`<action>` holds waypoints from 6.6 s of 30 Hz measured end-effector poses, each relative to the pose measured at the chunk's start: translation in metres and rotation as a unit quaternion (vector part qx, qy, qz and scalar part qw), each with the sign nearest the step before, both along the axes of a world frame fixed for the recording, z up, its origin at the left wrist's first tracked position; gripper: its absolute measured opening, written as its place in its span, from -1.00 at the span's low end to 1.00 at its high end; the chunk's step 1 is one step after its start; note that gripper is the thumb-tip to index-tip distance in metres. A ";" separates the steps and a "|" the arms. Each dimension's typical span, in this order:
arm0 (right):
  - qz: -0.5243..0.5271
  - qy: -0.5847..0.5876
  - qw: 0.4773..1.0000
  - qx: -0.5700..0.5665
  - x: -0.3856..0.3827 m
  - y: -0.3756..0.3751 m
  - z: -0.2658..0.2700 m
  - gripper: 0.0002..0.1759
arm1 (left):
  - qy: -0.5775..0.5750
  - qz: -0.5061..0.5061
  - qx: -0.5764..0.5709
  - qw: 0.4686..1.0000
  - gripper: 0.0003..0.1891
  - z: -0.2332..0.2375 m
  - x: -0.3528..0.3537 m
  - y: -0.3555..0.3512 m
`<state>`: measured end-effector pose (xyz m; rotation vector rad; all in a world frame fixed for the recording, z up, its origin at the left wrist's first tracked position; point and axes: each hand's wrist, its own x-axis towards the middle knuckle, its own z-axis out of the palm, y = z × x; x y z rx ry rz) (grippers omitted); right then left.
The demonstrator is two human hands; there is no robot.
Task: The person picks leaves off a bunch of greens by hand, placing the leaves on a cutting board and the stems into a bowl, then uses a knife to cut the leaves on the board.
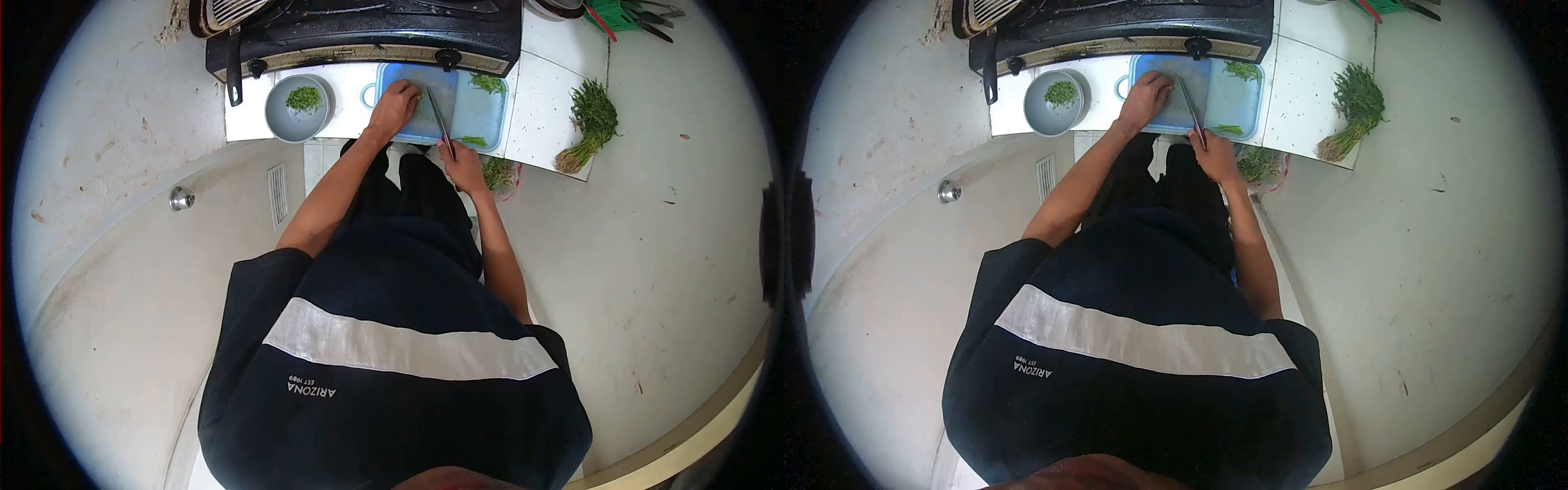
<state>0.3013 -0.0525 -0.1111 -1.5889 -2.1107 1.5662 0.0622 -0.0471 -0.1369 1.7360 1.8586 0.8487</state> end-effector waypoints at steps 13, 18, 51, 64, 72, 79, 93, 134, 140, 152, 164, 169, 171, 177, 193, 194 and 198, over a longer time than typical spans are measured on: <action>0.023 -0.021 0.991 0.127 -0.011 -0.007 0.005 -0.52 | 0.034 -0.017 0.007 0.999 -0.80 0.002 0.003 0.002; 0.026 -0.034 0.991 0.126 -0.009 -0.006 0.003 -0.51 | 0.034 -0.010 0.006 0.999 -0.79 0.002 0.004 0.003; 0.087 -0.125 0.964 0.217 -0.049 0.014 -0.001 -0.49 | 0.022 0.003 0.060 0.998 -0.85 0.003 0.008 0.005; 0.073 -0.126 0.970 0.195 -0.061 0.011 -0.012 -0.42 | 0.020 0.005 0.041 0.999 -0.88 0.005 0.003 0.004; 0.091 -0.186 0.964 0.165 -0.049 -0.006 0.001 -0.44 | 0.028 -0.014 0.029 0.999 -0.87 0.002 -0.008 -0.003; 0.074 -0.156 0.973 0.150 -0.054 -0.014 -0.005 -0.51 | 0.019 -0.053 0.018 0.998 -0.86 -0.005 -0.023 -0.002; 0.038 -0.198 0.956 0.215 -0.088 -0.016 -0.008 -0.57 | 0.006 -0.090 0.048 0.995 -0.83 -0.009 -0.029 0.000; 0.036 -0.222 0.955 0.192 -0.090 -0.021 0.004 -0.56 | -0.062 -0.085 0.018 0.994 -0.85 -0.007 -0.035 0.006; 0.044 -0.219 0.952 0.209 -0.091 -0.022 0.002 -0.56 | -0.051 -0.095 0.017 0.994 -0.84 -0.006 -0.035 0.007; 0.064 -0.219 0.944 0.238 -0.089 -0.024 -0.007 -0.58 | -0.055 -0.078 0.008 0.995 -0.89 0.003 -0.032 0.007; 0.044 -0.207 0.955 0.210 -0.084 -0.025 -0.002 -0.54 | -0.100 -0.053 -0.008 0.994 -0.90 -0.001 -0.031 0.004; 0.022 -0.186 0.954 0.233 -0.082 -0.021 -0.011 -0.51 | -0.058 -0.071 0.015 0.996 -0.89 -0.001 -0.033 0.005; 0.024 -0.191 0.951 0.241 -0.082 -0.021 -0.011 -0.51 | -0.061 -0.074 0.014 0.995 -0.88 0.000 -0.033 0.004; 0.048 -0.177 0.951 0.248 -0.085 -0.023 -0.010 -0.53 | -0.061 -0.075 -0.009 0.995 -0.87 0.002 -0.033 0.006; 0.037 -0.175 0.965 0.194 -0.096 -0.010 -0.010 -0.53 | -0.052 -0.089 0.003 0.995 -0.90 -0.002 -0.035 0.007; 0.030 -0.178 0.962 0.207 -0.098 -0.009 -0.011 -0.53 | -0.055 -0.088 0.005 0.995 -0.90 -0.001 -0.034 0.007; 0.036 -0.170 0.961 0.216 -0.092 -0.016 -0.010 -0.53 | -0.069 -0.079 0.011 0.994 -0.90 -0.007 -0.035 0.006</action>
